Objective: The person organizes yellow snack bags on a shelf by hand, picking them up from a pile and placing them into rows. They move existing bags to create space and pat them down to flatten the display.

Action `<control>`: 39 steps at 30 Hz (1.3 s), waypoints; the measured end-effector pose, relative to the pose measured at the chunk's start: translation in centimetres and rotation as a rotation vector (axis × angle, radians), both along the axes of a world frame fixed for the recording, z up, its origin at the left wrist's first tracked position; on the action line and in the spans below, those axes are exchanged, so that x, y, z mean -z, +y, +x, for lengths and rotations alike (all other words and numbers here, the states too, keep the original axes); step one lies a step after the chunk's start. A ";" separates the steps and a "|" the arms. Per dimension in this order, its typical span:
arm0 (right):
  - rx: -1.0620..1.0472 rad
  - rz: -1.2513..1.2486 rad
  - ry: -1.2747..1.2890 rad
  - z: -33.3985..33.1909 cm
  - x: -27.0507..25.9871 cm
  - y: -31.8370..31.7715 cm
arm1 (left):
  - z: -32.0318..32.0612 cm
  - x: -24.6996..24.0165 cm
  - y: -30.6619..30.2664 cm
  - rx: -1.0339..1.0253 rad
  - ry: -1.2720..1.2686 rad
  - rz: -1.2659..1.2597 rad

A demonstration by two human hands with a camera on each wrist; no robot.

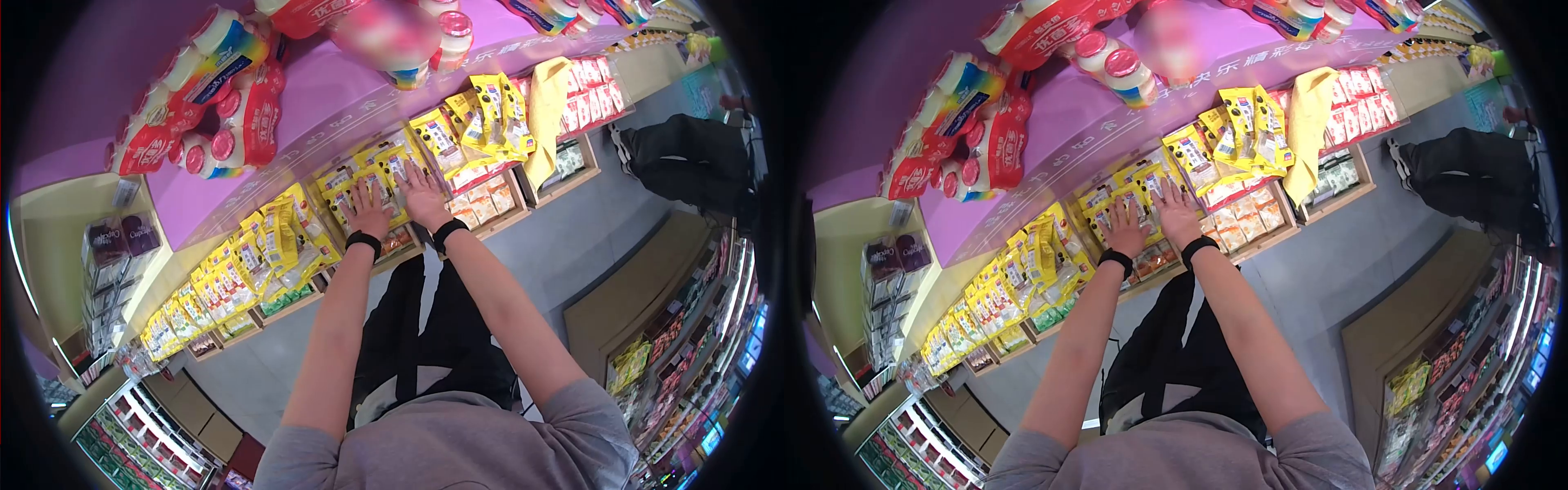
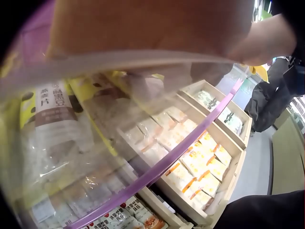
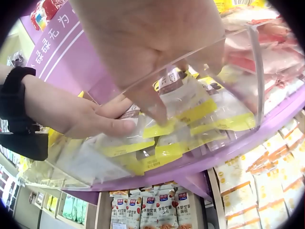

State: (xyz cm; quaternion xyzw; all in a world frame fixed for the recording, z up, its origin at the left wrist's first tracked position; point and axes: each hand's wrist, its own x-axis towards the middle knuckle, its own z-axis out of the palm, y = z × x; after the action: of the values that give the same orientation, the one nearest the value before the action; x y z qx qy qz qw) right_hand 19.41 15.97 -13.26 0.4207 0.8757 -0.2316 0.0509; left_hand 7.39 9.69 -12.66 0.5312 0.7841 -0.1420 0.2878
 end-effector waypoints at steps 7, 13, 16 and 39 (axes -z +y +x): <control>0.146 -0.299 0.041 -0.9 -0.6 0.0 | 0.3 0.8 0.3 -0.051 -0.018 -0.005; 0.208 -0.265 0.040 -0.8 -0.8 0.0 | 0.3 -1.3 -0.5 -0.362 -0.207 0.074; 0.011 -0.061 -0.014 -1.0 -1.5 -0.1 | -0.6 1.7 -2.3 -0.483 -0.203 0.034; 0.415 -0.108 0.005 -5.6 -1.4 -1.3 | -6.0 0.9 0.6 -0.229 -0.096 0.090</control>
State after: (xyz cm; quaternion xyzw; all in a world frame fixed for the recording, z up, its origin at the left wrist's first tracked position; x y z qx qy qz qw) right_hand 13.82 14.69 -11.82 0.5882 0.7567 -0.2846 0.0224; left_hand 1.35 10.32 -13.56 0.4569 0.8305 -0.0474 0.3152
